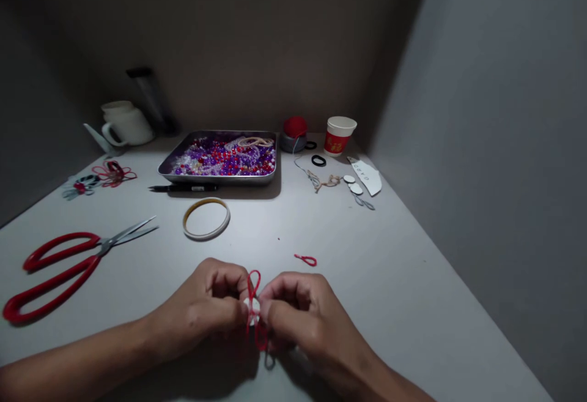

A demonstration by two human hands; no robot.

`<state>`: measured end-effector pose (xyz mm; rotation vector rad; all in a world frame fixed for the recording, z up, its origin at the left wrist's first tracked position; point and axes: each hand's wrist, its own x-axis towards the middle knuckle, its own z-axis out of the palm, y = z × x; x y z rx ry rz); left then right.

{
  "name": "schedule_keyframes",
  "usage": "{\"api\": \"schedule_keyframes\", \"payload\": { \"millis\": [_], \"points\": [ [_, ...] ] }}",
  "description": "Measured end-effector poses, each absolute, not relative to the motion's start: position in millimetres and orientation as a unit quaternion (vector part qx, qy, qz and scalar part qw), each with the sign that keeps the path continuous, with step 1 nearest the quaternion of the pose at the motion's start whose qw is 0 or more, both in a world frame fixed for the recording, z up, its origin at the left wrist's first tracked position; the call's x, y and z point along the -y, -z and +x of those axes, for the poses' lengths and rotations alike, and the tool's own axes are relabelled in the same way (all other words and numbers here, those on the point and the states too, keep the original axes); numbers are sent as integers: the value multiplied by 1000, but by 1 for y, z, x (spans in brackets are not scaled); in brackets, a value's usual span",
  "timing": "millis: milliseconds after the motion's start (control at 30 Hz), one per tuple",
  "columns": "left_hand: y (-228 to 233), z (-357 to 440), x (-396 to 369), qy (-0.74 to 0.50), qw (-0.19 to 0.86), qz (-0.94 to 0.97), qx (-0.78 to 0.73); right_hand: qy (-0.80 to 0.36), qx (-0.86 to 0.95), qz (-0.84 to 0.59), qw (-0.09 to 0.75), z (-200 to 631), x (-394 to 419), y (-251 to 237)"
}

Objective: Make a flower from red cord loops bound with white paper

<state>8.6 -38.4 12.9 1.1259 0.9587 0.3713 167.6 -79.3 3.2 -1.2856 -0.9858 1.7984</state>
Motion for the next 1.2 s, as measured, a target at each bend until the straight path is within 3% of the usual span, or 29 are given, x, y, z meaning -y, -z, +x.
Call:
{"api": "schedule_keyframes", "payload": {
  "millis": [100,367,667,733,833,967,1200],
  "points": [
    [-11,8,38,-151,730,520,-417,-672,395,-520,348,164,78,-6],
    [-7,7,38,-251,737,496,-385,-680,291,-501,449,163,76,-3],
    [-5,12,41,-282,700,482,-446,-664,395,-491,402,165,80,0],
    [-2,11,41,-304,697,464,-455,-612,434,-517,412,177,76,-6],
    [3,9,41,-330,701,442,-452,-408,470,-645,443,203,64,-15],
    [7,7,42,-337,702,442,-445,-224,554,-733,325,226,50,-12],
    [4,8,39,-320,702,460,-440,-165,704,-661,201,211,51,5]
  ]
}}
